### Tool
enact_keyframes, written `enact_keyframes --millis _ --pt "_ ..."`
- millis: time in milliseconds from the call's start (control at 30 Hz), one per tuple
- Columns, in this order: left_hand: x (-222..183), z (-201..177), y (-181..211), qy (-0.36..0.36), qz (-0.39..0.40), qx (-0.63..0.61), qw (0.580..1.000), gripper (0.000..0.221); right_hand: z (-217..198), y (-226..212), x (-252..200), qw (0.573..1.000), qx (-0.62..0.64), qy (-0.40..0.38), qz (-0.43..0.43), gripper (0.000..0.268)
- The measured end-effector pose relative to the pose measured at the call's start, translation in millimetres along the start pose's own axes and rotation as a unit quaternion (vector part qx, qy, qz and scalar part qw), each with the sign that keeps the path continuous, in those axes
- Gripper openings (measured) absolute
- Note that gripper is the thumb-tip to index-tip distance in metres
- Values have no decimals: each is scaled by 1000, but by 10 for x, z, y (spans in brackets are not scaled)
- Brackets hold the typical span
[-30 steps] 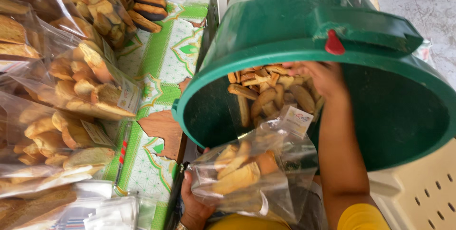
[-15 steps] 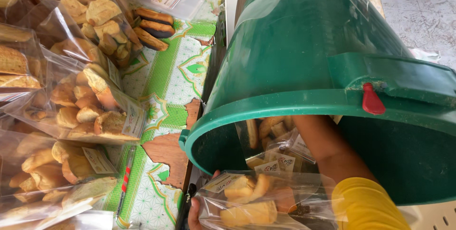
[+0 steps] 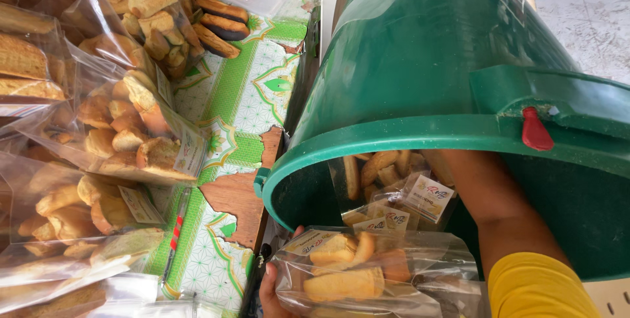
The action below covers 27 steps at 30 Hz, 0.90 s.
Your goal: The person packs biscuit pieces from a green bucket into clear plastic bags, seals them, and places them on a table. The person also uses a pen to write on the labels of the bags.
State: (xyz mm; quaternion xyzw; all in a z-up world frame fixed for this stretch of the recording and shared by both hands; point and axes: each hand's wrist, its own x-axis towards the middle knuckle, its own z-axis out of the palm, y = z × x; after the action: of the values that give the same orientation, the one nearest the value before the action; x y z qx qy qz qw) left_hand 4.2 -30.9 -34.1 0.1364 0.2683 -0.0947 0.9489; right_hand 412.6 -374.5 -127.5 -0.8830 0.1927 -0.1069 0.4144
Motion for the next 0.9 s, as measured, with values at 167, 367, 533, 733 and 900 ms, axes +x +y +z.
enact_keyframes --millis 167,367,533,733,900 --pt "-14 6 -6 -2 12 -9 1000 94 -145 37 35 992 115 45 -9 27" --pt "88 -194 13 -25 -3 18 1000 92 -538 22 28 964 248 96 -23 28" --pt "73 -297 48 -35 -3 24 999 93 -863 146 -41 936 334 107 -8 28" --pt "79 -314 42 -94 6 67 993 95 -879 471 -192 981 191 22 34 28" --pt "38 -319 73 -98 -10 78 992 98 -783 738 -301 985 151 -35 72 29"
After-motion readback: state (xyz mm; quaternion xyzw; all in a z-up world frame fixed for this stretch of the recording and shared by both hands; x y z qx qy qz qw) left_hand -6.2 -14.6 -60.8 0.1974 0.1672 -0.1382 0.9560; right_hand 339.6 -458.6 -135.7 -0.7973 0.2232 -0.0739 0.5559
